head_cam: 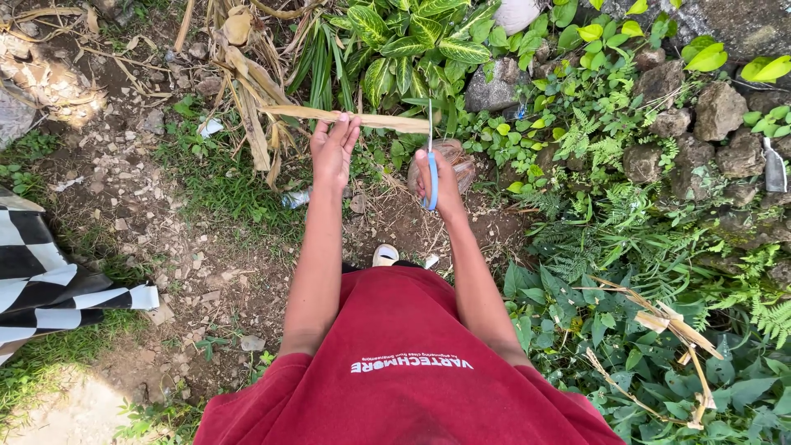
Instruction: Cutting dried plant material into strips using a pair of scissors in a garden.
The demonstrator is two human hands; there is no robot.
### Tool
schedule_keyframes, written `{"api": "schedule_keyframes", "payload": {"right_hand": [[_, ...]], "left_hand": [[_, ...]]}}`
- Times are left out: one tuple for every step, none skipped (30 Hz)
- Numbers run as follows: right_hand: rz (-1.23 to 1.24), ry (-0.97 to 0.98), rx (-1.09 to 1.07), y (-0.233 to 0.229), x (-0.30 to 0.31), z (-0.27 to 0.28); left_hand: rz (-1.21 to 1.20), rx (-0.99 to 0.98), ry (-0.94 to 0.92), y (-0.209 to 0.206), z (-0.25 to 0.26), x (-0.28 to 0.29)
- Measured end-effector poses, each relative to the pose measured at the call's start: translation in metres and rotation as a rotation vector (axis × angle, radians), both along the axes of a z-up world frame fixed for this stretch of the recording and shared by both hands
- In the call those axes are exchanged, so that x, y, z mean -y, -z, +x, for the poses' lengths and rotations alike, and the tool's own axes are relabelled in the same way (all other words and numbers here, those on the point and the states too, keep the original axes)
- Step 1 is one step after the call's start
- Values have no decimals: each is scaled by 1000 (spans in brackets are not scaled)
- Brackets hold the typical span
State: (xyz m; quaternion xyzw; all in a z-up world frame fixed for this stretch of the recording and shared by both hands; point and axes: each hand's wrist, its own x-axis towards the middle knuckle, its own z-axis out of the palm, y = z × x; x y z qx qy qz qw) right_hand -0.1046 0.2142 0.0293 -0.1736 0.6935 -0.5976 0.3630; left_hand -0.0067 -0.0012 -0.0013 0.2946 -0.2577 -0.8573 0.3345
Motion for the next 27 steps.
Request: {"api": "schedule_keyframes", "payload": {"right_hand": [[1, -3, 0, -6, 2, 2], [-13, 17, -9, -11, 3, 5], [-26, 38, -18, -17, 3, 7], [-24, 37, -18, -17, 4, 6], [3, -9, -19, -16, 4, 5], [31, -56, -19, -16, 4, 4], [30, -55, -20, -18, 6, 5], [53, -74, -16, -20, 7, 6], [77, -93, -11, -22, 8, 7], [77, -92, -10, -24, 10, 7], [78, -92, 11, -26, 13, 8], [80, -92, 33, -28, 15, 9], [79, -91, 35, -21, 15, 9], [16, -73, 21, -13, 15, 9], [-49, -56, 3, -6, 16, 7], [-51, -55, 1, -8, 17, 8], [-97, -39, 25, -10, 17, 9], [-143, -23, 48, -12, 18, 10], [-143, -25, 48, -14, 18, 10], [-117, -54, 59, -17, 18, 10], [-92, -81, 70, -19, 19, 10], [-92, -81, 69, -22, 20, 10], [33, -103, 3, -25, 22, 11], [159, -124, -64, -28, 24, 13], [159, -124, -63, -28, 25, 13], [157, -136, -69, -28, 26, 13], [155, -149, -74, -27, 28, 14]], "left_hand": [[1, 0, -3, -2, -1, 1], [4, 6, -13, -3, -1, 2], [8, 12, -21, -4, -2, 2], [10, 12, -23, -5, -2, 3], [17, 6, -36, -6, -2, 4], [25, 1, -50, -7, -3, 5], [24, 0, -49, -9, -3, 6], [26, 6, -48, -10, -4, 7], [29, 15, -46, -11, -4, 7], [29, 15, -45, -12, -4, 7], [27, 22, -25, -13, -3, 7], [24, 28, -4, -14, -2, 7], [24, 30, -3, -15, -1, 6], [28, 35, 11, -17, 0, 5], [30, 36, 25, -18, -1, 6], [28, 34, 25, -20, -1, 7], [35, 46, 5, -22, -1, 7], [42, 59, -15, -24, -1, 8], [43, 59, -16, -23, -1, 10], [59, 43, -20, -22, -1, 12], [75, 27, -22, -21, -1, 14], [75, 27, -22, -22, -1, 15], [81, 10, -24, -23, 0, 17], [88, -6, -25, -24, 1, 18], [88, -5, -25, -22, 1, 19], [70, -11, -11, -20, 1, 21], [51, -15, 1, -17, 2, 22]]}}
